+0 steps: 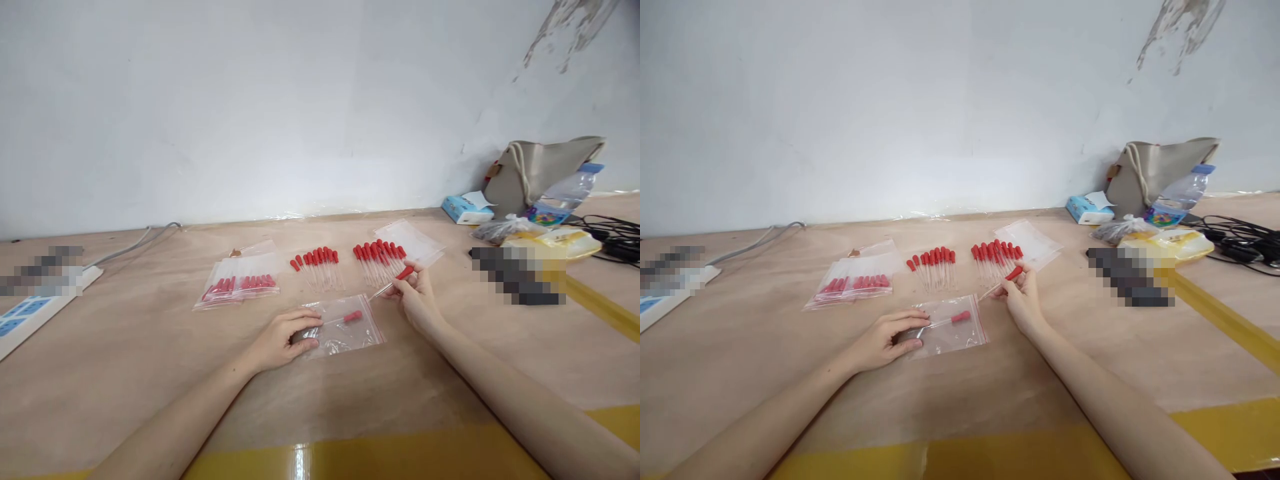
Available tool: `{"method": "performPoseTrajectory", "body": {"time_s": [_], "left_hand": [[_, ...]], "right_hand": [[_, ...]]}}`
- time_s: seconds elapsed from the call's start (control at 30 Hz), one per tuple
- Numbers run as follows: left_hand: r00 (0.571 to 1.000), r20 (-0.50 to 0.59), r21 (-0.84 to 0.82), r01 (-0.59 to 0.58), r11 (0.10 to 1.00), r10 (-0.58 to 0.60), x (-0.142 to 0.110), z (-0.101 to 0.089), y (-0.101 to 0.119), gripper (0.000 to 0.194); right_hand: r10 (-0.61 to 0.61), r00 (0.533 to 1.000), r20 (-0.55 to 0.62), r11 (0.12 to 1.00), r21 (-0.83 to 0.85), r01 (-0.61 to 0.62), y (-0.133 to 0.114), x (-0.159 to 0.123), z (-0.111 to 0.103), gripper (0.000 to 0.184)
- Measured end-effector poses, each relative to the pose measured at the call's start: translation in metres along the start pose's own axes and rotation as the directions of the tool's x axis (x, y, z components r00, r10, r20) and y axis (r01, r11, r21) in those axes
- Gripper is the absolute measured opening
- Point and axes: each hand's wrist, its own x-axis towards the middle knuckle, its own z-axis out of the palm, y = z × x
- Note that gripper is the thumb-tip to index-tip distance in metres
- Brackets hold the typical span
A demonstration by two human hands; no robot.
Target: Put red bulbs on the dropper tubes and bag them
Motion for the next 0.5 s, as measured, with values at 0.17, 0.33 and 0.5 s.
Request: {"method": "performPoseTrajectory", "body": {"time_s": [0.17,0.33,0.5], "left_hand": [[1.000,0.004,-0.005,-0.002,1.000,0.002,0.001,-0.001,0.001,0.032],[1.000,0.006,0.000,-0.001,1.000,0.001,0.000,-0.001,0.001,0.031],[1.000,0.008,0.007,-0.003,1.000,0.003,-0.001,0.000,0.000,0.033]], "right_hand": [[0.039,0.999,0.037,0.999,0.006,-0.040,0.002,-0.010,0.009,0.046],[0.037,0.995,0.089,0.999,-0.021,-0.035,0.000,-0.019,0.007,0.045],[0.074,0.995,0.060,0.997,0.002,-0.074,-0.003,-0.019,0.002,0.045]]}}
